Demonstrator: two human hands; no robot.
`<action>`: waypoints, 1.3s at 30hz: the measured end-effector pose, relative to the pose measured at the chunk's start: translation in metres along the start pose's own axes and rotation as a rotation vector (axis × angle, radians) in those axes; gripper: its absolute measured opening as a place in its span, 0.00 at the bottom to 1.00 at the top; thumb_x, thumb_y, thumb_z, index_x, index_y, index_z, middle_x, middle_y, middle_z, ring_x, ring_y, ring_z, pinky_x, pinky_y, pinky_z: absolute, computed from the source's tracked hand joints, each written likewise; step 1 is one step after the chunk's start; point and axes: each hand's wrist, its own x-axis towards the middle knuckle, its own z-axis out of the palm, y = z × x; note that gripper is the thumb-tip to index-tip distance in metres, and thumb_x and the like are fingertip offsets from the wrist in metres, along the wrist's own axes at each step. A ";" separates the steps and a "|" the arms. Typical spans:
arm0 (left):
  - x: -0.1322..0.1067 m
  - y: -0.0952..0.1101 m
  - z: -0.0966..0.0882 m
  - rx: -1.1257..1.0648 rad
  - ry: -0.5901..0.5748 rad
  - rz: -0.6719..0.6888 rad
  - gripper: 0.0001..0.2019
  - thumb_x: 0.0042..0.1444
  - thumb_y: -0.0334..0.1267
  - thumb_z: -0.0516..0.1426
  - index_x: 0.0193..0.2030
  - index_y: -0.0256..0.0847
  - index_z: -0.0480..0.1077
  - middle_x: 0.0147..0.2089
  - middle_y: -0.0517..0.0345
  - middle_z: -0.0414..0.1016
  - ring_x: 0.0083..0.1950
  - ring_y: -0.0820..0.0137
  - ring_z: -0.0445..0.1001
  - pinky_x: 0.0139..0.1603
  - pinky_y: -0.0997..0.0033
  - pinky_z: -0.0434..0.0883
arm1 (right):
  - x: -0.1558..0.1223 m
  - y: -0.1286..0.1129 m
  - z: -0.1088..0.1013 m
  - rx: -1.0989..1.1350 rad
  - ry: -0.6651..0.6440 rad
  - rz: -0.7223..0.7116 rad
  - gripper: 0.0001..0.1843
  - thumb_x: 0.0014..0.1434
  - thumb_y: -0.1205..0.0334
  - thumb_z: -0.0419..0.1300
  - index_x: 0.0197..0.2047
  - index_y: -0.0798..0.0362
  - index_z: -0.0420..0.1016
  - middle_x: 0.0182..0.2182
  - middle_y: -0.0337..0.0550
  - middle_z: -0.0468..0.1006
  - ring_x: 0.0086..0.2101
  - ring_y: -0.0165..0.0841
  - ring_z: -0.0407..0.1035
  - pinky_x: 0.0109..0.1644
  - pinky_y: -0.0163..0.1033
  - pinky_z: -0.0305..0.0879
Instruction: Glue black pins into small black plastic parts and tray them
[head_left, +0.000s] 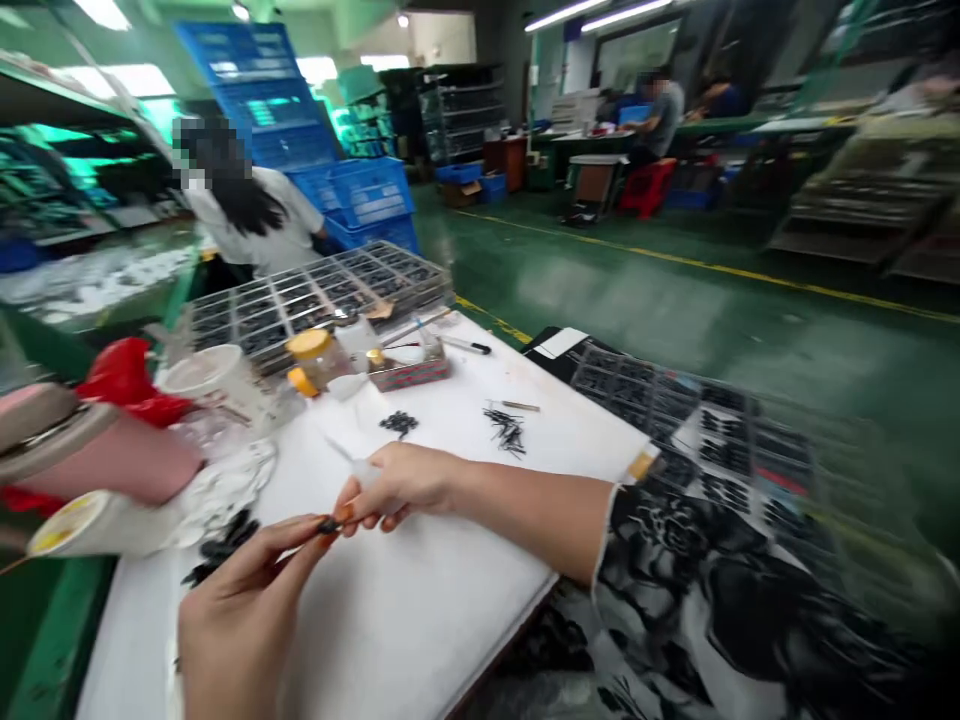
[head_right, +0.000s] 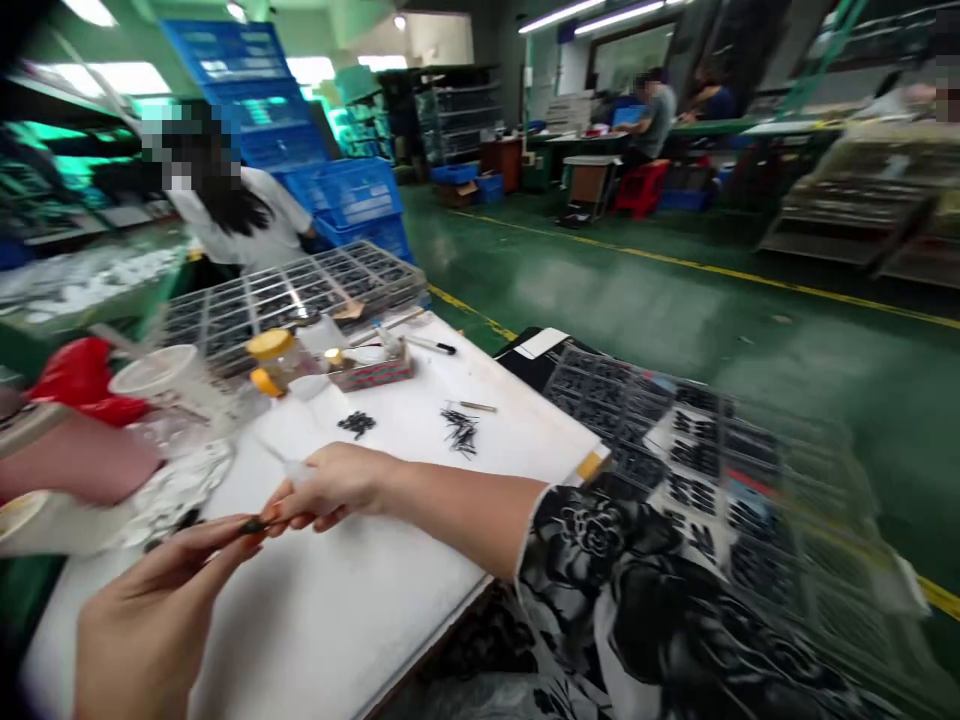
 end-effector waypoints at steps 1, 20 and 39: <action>-0.001 0.005 0.003 0.001 0.022 0.021 0.11 0.43 0.38 0.67 0.35 0.42 0.77 0.36 0.58 0.79 0.37 0.69 0.76 0.37 0.78 0.74 | 0.000 0.000 0.000 -0.001 -0.009 -0.002 0.04 0.49 0.66 0.64 0.30 0.56 0.73 0.24 0.37 0.74 0.24 0.22 0.64 0.25 0.26 0.58; 0.035 0.052 -0.002 -0.065 -0.164 -0.036 0.08 0.50 0.39 0.61 0.35 0.38 0.76 0.37 0.52 0.77 0.38 0.65 0.74 0.33 0.72 0.73 | -0.021 -0.040 -0.027 0.050 0.557 -0.404 0.16 0.39 0.60 0.71 0.30 0.58 0.73 0.24 0.39 0.73 0.23 0.25 0.64 0.25 0.31 0.59; 0.063 0.022 0.073 0.746 -0.471 0.408 0.12 0.54 0.27 0.51 0.34 0.41 0.76 0.36 0.54 0.77 0.37 0.67 0.74 0.38 0.70 0.66 | -0.011 -0.034 -0.030 -0.163 0.662 -0.516 0.15 0.42 0.57 0.69 0.29 0.59 0.75 0.19 0.37 0.70 0.20 0.25 0.62 0.24 0.33 0.61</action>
